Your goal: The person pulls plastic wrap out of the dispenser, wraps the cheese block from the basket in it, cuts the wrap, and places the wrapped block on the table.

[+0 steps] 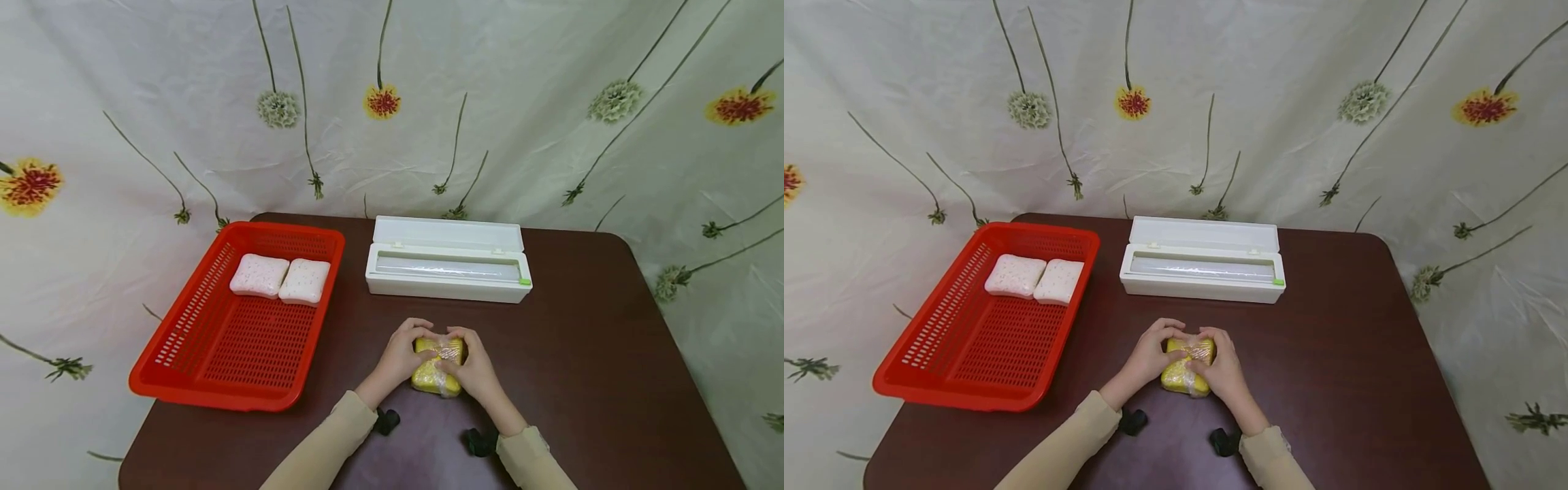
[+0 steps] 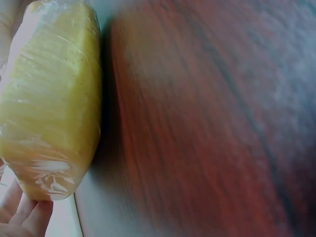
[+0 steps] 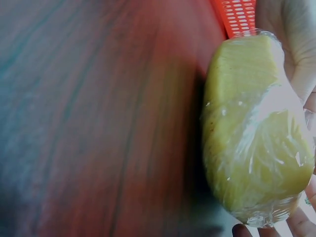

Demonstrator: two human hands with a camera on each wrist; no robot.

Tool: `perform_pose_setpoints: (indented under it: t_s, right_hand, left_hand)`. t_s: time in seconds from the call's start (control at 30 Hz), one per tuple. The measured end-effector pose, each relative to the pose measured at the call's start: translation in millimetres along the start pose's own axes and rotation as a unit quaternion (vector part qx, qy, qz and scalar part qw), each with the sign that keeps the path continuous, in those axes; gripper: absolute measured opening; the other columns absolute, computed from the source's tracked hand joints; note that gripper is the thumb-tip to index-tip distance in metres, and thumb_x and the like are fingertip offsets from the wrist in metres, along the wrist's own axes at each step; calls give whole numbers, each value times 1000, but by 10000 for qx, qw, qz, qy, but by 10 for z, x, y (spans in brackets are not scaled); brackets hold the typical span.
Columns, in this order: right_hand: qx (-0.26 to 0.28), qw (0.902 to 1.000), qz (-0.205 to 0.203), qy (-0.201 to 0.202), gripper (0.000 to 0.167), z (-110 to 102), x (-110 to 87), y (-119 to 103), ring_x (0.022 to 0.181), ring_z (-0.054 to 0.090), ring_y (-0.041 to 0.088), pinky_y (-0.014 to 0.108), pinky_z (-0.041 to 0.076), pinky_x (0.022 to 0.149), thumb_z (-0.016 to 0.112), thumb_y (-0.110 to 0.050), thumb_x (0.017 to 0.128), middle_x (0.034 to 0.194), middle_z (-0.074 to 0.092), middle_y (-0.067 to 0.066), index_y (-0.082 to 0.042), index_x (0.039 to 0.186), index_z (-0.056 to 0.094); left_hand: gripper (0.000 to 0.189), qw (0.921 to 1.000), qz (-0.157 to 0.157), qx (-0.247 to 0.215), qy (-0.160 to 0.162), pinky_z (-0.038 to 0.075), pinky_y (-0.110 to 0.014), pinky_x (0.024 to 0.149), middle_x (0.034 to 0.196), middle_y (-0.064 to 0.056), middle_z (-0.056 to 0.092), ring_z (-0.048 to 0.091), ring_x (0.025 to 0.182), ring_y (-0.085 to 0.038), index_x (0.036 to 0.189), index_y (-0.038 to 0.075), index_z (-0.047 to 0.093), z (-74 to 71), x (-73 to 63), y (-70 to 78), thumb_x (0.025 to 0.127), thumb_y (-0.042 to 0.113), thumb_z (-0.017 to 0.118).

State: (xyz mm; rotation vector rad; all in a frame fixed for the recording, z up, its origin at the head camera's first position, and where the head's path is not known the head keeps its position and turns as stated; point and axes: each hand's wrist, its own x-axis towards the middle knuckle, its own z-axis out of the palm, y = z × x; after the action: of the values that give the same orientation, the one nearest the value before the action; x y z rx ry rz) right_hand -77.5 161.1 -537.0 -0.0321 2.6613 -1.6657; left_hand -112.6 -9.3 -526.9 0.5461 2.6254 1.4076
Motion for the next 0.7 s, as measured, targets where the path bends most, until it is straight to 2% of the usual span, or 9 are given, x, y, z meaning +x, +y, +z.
perform_pose_setpoints:
  t_s: [0.1, 0.2, 0.3, 0.37, 0.4, 0.47, 0.53, 0.6, 0.7]
  right_hand:
    - [-242, 9994, -230, 72, 43, -8, -30, -19, 133, 44, 39, 61, 36, 108, 83, -3, 76, 138, 55, 12, -7, 112, 60]
    - [-458, 9982, -355, 133, 41, -11, -63, -35, 137, 41, 37, 61, 35, 109, 83, -5, 76, 139, 57, 8, -9, 112, 63]
    - [-772, 9947, -653, 204, 39, -5, -83, -36, 139, 40, 35, 60, 36, 109, 83, -7, 76, 138, 59, 6, -9, 111, 66]
    - [-1098, 9887, -982, 278, 39, -6, -99, -26, 139, 42, 34, 58, 39, 108, 84, -10, 75, 137, 61, 6, -7, 111, 69]
    - [-1297, 9841, -1170, 329, 38, -8, -107, -19, 138, 43, 34, 57, 41, 107, 84, -12, 75, 136, 62, 6, -7, 110, 71]
    - [-1682, 9720, -1576, 458, 38, -18, -124, -6, 137, 46, 33, 54, 45, 104, 85, -15, 74, 134, 63, 7, -5, 109, 73]
    - [-2024, 9583, -1932, 587, 39, -29, -136, 5, 135, 49, 33, 51, 47, 103, 85, -18, 74, 132, 65, 8, -3, 109, 74]
    - [-2311, 9451, -2206, 679, 39, -39, -143, 8, 133, 51, 34, 50, 47, 102, 84, -19, 75, 130, 66, 10, -2, 110, 75]
    - [-2618, 9326, -2391, 668, 38, -48, -153, -3, 130, 54, 36, 52, 47, 102, 82, -18, 79, 129, 66, 12, -1, 111, 74]
  left_hand:
    - [22, 9998, 173, 72, -24, 46, -48, 104, 128, -7, 63, 57, 124, -30, 106, 8, 75, -6, -6, -8, 84, 7, 77]
    - [21, 9992, 334, 225, -23, 45, -48, 106, 126, -5, 67, 55, 128, -28, 106, 9, 76, -12, -20, -12, 84, 9, 76]
    - [18, 9958, 624, 674, 8, 45, -45, 107, 123, -4, 69, 54, 131, -25, 103, 11, 77, -20, -42, -14, 85, 12, 76]
    - [17, 9858, 1057, 1304, 1, 45, -43, 107, 121, -3, 70, 54, 131, -23, 103, 12, 77, -28, -61, -8, 86, 14, 75]
    - [18, 9778, 1297, 1644, 1, 45, -42, 108, 121, -3, 71, 55, 130, -23, 104, 12, 77, -33, -74, -1, 87, 14, 74]
    - [20, 9571, 1753, 2307, -7, 44, -39, 109, 121, -2, 71, 56, 129, -22, 108, 12, 76, -44, -99, 16, 89, 14, 73]
    - [24, 9374, 2058, 2807, -73, 42, -38, 111, 123, -3, 70, 57, 128, -22, 114, 10, 74, -53, -120, 34, 91, 14, 70]
    - [28, 9310, 2065, 3001, -234, 42, -38, 111, 128, -4, 68, 56, 129, -22, 120, 10, 72, -65, -143, 59, 93, 16, 67]
    - [35, 9285, 1879, 3151, -575, 40, -41, 112, 136, -6, 62, 52, 134, -22, 129, 10, 65, -78, -166, 90, 98, 23, 62]
